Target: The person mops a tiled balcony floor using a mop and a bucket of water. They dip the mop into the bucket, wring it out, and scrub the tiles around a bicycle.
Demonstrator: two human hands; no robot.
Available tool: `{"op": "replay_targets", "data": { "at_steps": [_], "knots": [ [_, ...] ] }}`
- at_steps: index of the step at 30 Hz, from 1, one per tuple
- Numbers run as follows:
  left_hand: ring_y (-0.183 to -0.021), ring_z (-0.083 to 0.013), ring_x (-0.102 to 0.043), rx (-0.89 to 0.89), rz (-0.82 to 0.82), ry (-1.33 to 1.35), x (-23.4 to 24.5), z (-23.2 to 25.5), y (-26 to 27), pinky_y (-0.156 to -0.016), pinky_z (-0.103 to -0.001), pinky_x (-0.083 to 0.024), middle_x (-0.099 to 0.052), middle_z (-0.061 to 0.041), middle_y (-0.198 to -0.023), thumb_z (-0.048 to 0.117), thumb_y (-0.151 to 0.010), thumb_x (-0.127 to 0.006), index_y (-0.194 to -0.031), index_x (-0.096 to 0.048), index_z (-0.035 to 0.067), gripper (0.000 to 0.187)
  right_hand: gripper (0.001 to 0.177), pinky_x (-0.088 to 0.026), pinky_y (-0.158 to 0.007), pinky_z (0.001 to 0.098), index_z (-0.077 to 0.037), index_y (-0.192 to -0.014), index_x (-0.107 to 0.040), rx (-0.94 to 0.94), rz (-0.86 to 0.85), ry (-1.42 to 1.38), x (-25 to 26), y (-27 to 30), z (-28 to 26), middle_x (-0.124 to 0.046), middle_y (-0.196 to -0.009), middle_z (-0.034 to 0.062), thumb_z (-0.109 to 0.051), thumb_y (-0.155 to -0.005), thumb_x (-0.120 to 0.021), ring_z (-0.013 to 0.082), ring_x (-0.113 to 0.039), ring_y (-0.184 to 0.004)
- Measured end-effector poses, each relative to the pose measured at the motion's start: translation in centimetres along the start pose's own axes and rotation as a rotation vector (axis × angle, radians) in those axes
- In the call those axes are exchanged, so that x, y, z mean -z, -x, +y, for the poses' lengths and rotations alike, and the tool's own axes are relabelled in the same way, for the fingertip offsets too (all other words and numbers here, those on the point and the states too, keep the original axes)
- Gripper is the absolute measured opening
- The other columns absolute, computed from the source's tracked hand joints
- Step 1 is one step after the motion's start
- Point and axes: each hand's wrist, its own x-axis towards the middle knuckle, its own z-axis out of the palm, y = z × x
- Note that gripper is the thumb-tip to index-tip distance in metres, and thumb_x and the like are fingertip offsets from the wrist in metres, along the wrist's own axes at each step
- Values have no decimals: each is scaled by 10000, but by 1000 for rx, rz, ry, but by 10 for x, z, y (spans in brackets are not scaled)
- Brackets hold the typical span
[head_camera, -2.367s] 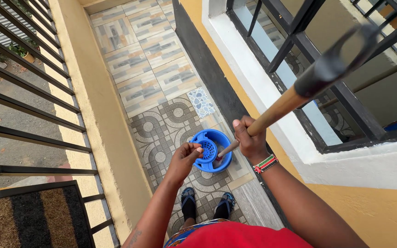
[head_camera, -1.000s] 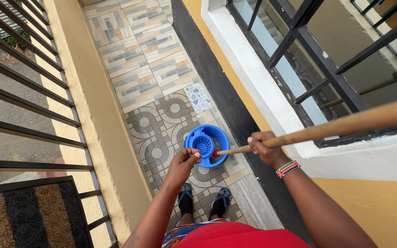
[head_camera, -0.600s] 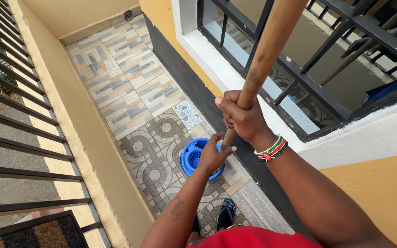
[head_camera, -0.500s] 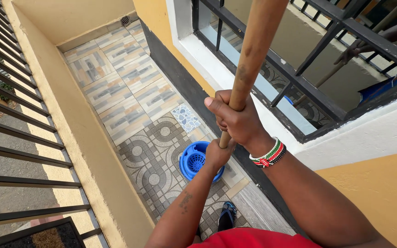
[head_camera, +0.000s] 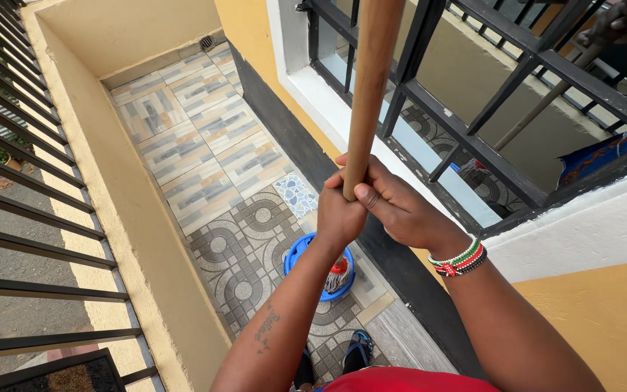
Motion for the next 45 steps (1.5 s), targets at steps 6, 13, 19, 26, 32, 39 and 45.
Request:
{"op": "replay_targets", "data": {
  "at_steps": [6,13,19,26,32,39,45],
  "knots": [
    [-893,-298,-744,46,-98,-145,18,32,2,-727,-405,-554,-751,-111,-902,335,-857,-627,-1044,-693,111,299,372,-464,-1134,368,-25,-1435,-460,148,69,26,-5,4,-18,-696,-1190,86,-92,-1069,-467,178,-645,-1213],
    [-848,-329,-746,61,-144,-221,32,9,4,-721,-412,-564,-758,-133,-841,336,-823,-664,-968,-708,92,288,331,-465,-1115,364,-23,-1389,-471,150,91,-135,-27,1,2,-651,-1191,89,-63,-1061,-491,168,-622,-1190],
    [-847,-386,-672,-181,114,-529,47,-40,16,-660,-452,-525,-707,-177,-857,236,-644,-848,-842,-697,32,322,346,-570,-936,320,-20,-1275,-546,78,302,7,-66,0,64,-714,-1117,79,-45,-947,-654,163,-684,-1101],
    [-665,-277,-718,137,42,-334,45,-66,42,-650,-374,-557,-722,-125,-736,178,-672,-862,-837,-769,68,220,467,-603,-758,344,-41,-1166,-588,-231,305,405,-73,4,72,-740,-940,97,-178,-803,-848,205,-771,-841],
    [-618,-281,-626,79,-181,-321,50,-85,33,-640,-408,-514,-670,-184,-721,110,-712,-857,-856,-721,21,218,375,-572,-952,338,-19,-1287,-548,30,138,108,-43,8,61,-740,-1185,113,-79,-931,-647,203,-728,-1115],
    [-762,-252,-633,-88,-87,-118,20,-105,36,-714,-378,-501,-658,-195,-881,-2,-854,-629,-1108,-643,32,257,506,-643,-751,331,-7,-1186,-573,-30,521,365,-70,4,64,-764,-965,99,-180,-790,-838,207,-780,-888],
    [-826,-156,-605,119,46,234,-8,-133,42,-727,-366,-515,-673,-105,-865,179,-953,-655,-968,-661,-48,227,480,-613,-750,362,-58,-1147,-634,-258,273,617,-79,0,49,-749,-896,104,-274,-799,-885,230,-764,-800]
  ]
}}
